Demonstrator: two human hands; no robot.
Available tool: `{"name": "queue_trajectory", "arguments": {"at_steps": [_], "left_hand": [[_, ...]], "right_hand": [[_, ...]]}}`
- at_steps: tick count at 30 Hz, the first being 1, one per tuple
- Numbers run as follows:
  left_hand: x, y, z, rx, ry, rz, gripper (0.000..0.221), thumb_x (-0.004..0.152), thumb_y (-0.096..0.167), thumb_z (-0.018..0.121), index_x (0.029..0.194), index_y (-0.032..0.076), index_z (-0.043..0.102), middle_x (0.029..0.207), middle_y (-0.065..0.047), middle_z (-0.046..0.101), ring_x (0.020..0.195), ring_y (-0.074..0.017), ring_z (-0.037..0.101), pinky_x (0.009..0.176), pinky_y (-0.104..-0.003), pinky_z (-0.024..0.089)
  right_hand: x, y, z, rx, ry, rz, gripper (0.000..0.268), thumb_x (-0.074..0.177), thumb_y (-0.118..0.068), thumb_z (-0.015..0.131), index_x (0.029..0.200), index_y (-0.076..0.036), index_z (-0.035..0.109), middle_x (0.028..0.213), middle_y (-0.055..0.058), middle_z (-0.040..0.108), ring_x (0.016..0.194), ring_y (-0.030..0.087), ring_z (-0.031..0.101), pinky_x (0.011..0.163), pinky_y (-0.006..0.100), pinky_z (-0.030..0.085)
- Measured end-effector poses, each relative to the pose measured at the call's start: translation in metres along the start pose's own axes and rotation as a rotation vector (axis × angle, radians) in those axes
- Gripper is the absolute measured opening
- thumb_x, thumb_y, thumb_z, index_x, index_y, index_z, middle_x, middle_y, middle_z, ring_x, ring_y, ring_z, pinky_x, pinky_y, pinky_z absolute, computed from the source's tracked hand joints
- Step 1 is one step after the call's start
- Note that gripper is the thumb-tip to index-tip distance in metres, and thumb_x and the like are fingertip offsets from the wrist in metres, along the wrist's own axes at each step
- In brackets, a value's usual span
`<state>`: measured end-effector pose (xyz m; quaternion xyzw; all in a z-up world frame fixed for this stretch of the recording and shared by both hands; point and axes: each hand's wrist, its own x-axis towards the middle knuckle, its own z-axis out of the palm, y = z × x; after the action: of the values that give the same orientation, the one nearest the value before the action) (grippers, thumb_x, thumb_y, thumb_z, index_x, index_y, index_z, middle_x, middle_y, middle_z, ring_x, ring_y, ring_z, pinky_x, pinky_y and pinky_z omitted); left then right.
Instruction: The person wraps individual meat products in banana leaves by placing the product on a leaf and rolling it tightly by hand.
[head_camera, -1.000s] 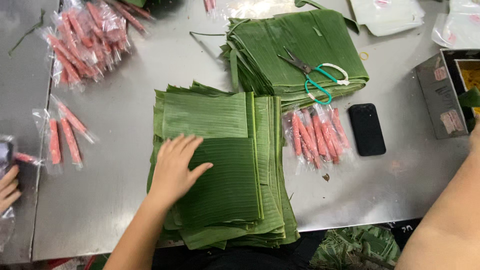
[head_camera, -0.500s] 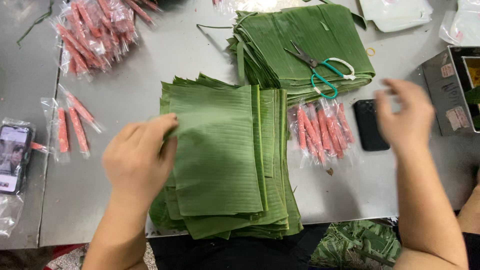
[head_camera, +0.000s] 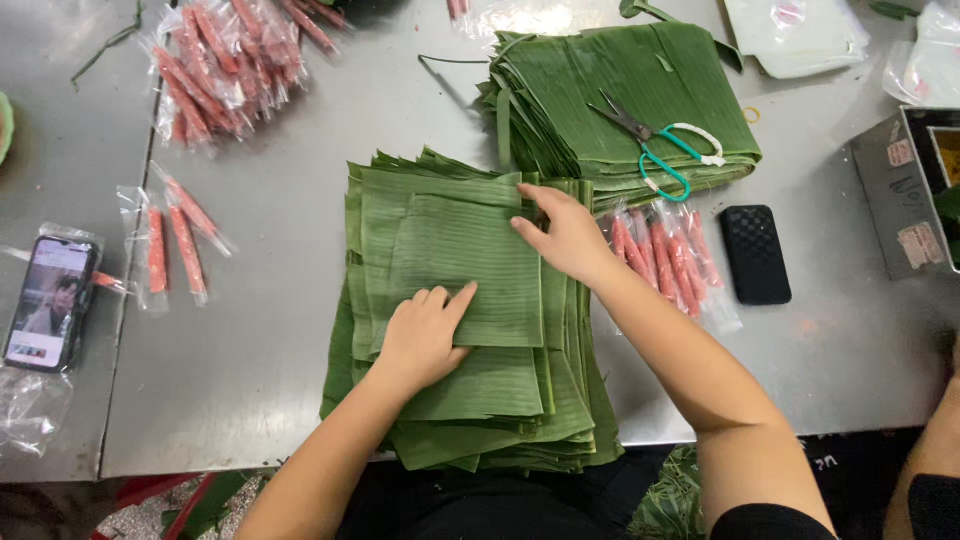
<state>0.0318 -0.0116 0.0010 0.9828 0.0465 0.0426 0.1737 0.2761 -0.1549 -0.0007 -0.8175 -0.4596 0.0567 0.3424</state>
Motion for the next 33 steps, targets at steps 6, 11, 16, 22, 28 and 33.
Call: {"name": "queue_trajectory", "arguments": {"at_steps": [6, 11, 16, 22, 28, 33], "left_hand": [[0.036, -0.001, -0.014, -0.088, -0.261, -0.203, 0.103, 0.073, 0.058, 0.083, 0.153, 0.014, 0.036, 0.105, -0.016, 0.068, 0.098, -0.0351, 0.067, 0.084, -0.047, 0.056], [0.042, -0.002, -0.016, -0.14, -0.25, -0.199, 0.101, 0.068, 0.059, 0.084, 0.148, 0.013, 0.041, 0.106, -0.016, 0.071, 0.099, -0.0357, 0.07, 0.082, -0.047, 0.056], [0.043, -0.002, -0.016, -0.103, -0.305, -0.224, 0.103, 0.069, 0.062, 0.083, 0.149, 0.014, 0.041, 0.103, -0.017, 0.073, 0.099, -0.036, 0.07, 0.084, -0.046, 0.057], [0.039, -0.004, -0.018, -0.141, -0.322, -0.213, 0.11, 0.065, 0.058, 0.087, 0.155, 0.019, 0.036, 0.117, -0.016, 0.069, 0.107, -0.0359, 0.066, 0.087, -0.046, 0.055], [0.03, -0.002, -0.023, -0.119, -0.357, -0.231, 0.121, 0.064, 0.055, 0.089, 0.159, 0.017, 0.025, 0.109, -0.012, 0.065, 0.104, -0.032, 0.062, 0.086, -0.045, 0.055], [0.008, 0.019, -0.014, -0.102, -0.123, -0.243, 0.105, 0.07, 0.04, 0.087, 0.158, 0.018, 0.035, 0.117, -0.009, 0.065, 0.106, -0.0282, 0.064, 0.086, -0.042, 0.056]], "right_hand": [[0.031, -0.007, 0.0, 0.11, -0.14, 0.276, 0.092, 0.074, -0.036, 0.084, 0.151, -0.007, 0.042, 0.121, 0.016, 0.069, 0.111, 0.032, 0.066, 0.096, 0.041, 0.052], [0.029, -0.021, -0.004, -0.239, -0.207, 0.084, 0.063, 0.068, -0.034, 0.091, 0.122, -0.01, 0.069, 0.112, 0.019, 0.068, 0.109, 0.038, 0.062, 0.095, 0.045, 0.05], [0.01, -0.034, -0.001, -0.067, -0.212, -0.105, 0.034, 0.077, -0.022, 0.087, 0.103, -0.006, 0.073, 0.095, 0.012, 0.074, 0.098, 0.035, 0.069, 0.089, 0.043, 0.053], [-0.029, -0.017, -0.003, 0.513, 0.0, 0.208, 0.021, 0.089, -0.009, 0.079, 0.108, -0.006, 0.071, 0.099, 0.004, 0.076, 0.09, 0.01, 0.071, 0.077, 0.025, 0.058], [-0.086, 0.035, -0.129, 0.9, 0.902, 0.366, 0.026, 0.109, -0.008, 0.078, 0.105, -0.011, 0.052, 0.084, 0.0, 0.058, 0.066, 0.01, 0.052, 0.056, 0.027, 0.043], [-0.138, 0.007, -0.174, 0.165, 1.07, -0.119, 0.028, 0.114, 0.005, 0.071, 0.136, 0.005, 0.054, 0.13, 0.013, 0.064, 0.115, 0.022, 0.062, 0.102, 0.033, 0.051]]}}
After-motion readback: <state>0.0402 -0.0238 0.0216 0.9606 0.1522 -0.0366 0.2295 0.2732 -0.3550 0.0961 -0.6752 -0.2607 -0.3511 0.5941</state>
